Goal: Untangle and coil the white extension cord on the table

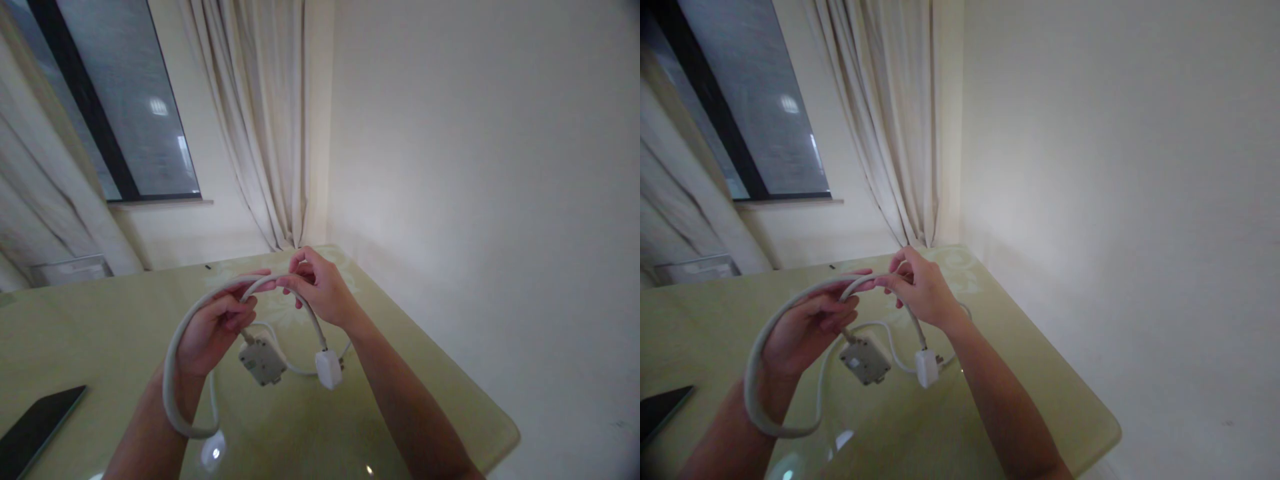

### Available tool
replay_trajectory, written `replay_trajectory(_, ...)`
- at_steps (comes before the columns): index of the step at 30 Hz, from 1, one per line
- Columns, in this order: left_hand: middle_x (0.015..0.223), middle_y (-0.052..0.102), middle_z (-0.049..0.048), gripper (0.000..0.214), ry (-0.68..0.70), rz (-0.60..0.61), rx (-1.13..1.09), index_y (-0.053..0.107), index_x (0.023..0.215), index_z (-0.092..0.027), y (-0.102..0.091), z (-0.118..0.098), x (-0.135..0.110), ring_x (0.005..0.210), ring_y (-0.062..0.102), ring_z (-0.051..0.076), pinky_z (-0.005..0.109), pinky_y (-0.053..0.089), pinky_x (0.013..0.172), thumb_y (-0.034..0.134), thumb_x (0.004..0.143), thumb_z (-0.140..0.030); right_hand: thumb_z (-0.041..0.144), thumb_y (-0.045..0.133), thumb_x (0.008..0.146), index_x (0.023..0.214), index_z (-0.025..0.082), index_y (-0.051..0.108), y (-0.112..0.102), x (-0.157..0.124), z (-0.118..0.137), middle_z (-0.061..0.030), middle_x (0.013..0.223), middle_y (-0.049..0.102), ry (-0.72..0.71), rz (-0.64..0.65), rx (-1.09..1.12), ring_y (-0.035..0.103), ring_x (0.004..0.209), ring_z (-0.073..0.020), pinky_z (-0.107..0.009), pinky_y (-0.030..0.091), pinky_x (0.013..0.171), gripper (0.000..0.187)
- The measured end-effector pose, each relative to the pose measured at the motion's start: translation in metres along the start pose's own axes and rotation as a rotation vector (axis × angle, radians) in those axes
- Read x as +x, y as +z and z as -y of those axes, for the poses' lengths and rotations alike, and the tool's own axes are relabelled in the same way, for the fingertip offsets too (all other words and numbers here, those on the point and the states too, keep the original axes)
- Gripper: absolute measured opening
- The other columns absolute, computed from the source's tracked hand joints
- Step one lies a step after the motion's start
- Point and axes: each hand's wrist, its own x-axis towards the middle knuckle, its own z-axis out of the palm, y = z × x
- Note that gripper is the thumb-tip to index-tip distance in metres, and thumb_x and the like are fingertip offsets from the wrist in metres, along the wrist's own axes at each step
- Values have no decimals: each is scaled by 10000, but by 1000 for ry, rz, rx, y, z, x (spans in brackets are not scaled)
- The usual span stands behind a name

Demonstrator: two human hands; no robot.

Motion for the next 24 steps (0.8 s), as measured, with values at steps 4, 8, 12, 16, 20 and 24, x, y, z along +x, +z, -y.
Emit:
replay_trajectory(4,979,784,114,438,-27,-55,-103,805,1075,-177,-7,1,4,493,277,29,158,278,439,687,667,-69,420,710,934,1002,236,508,-8,-1,-1,-6,881,710,-9,161,147,653,692,-134,-264,567,624,281)
replay_trajectory(8,884,767,73,439,-1,-102,-125,797,1031,-184,-8,0,6,476,313,29,153,293,434,672,633,-45,307,642,978,1094,212,618,-11,-3,0,-42,1018,702,-109,248,44,655,779,-127,-281,569,747,152)
replay_trajectory(12,820,727,53,350,-12,-99,-57,798,928,-145,-7,1,7,464,308,28,172,301,430,667,611,-76,240,695,955,1088,245,761,-9,-4,2,-43,1030,670,-291,277,-289,655,897,-155,-317,554,879,149)
replay_trajectory(16,759,677,38,175,88,0,188,795,873,-160,-12,2,5,549,439,88,213,386,508,718,721,-196,324,702,966,1034,279,806,-8,-8,6,-95,1270,624,-476,136,-435,605,1217,-231,-397,497,1057,133)
replay_trajectory(20,690,655,31,241,113,54,662,823,939,-196,-23,-2,4,634,549,161,244,422,561,766,811,-393,415,588,1027,968,236,772,-14,-15,1,-102,1180,723,-416,-25,-302,662,1175,-250,-440,499,1068,264)
replay_trajectory(24,674,693,37,255,192,-71,785,843,855,-209,-42,-7,3,644,607,198,259,444,575,829,744,-439,572,516,1027,846,194,635,-46,-30,-14,-85,905,750,-178,-313,-130,737,930,-228,-414,557,935,435)
